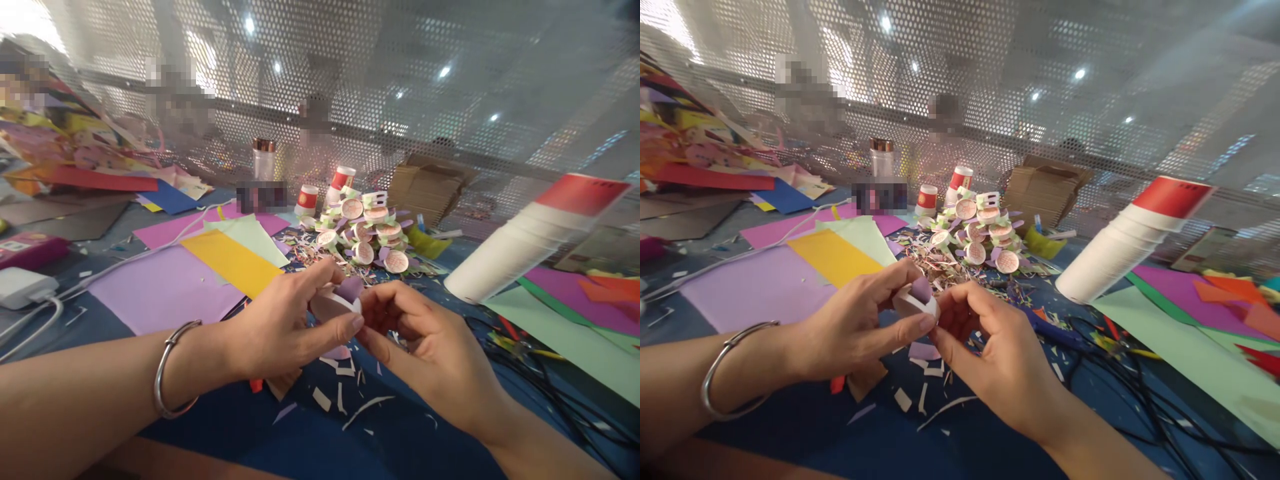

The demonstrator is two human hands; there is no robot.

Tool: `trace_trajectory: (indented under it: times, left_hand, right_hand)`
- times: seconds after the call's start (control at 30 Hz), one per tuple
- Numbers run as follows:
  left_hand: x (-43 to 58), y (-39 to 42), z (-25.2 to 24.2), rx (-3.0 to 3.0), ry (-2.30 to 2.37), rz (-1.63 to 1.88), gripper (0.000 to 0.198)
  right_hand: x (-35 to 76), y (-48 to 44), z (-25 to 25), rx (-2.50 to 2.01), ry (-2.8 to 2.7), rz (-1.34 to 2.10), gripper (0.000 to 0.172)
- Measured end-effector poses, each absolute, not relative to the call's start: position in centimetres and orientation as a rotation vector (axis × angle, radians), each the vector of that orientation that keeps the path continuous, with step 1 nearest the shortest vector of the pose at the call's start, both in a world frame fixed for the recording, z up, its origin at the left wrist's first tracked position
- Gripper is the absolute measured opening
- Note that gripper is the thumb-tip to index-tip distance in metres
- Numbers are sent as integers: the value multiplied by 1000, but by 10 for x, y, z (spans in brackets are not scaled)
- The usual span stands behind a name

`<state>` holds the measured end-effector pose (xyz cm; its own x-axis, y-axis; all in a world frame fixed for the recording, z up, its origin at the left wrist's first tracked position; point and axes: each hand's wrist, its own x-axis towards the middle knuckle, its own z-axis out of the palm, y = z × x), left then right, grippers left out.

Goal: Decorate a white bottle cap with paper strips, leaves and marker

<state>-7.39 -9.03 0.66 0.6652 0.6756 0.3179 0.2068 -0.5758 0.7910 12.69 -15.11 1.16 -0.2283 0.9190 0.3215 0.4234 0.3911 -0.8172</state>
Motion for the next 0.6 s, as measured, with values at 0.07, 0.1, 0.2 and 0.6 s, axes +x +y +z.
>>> trace_trajectory:
  times: [0.07,0.1,0.2,0.6]
  left_hand:
    - [-74,-89,6,2075,659,804,30]
    - [-74,-89,6,2051,649,814,31]
    - [-73,-89,6,2003,649,842,33]
    - [-71,-93,8,1989,819,813,26]
  right_hand:
    - [127,-151,11,-1170,-1806,778,9]
    - [127,-151,11,-1170,-1801,790,10]
    - [126,-152,11,-1168,-1801,794,9]
    - [124,-149,6,-1180,-1788,819,14]
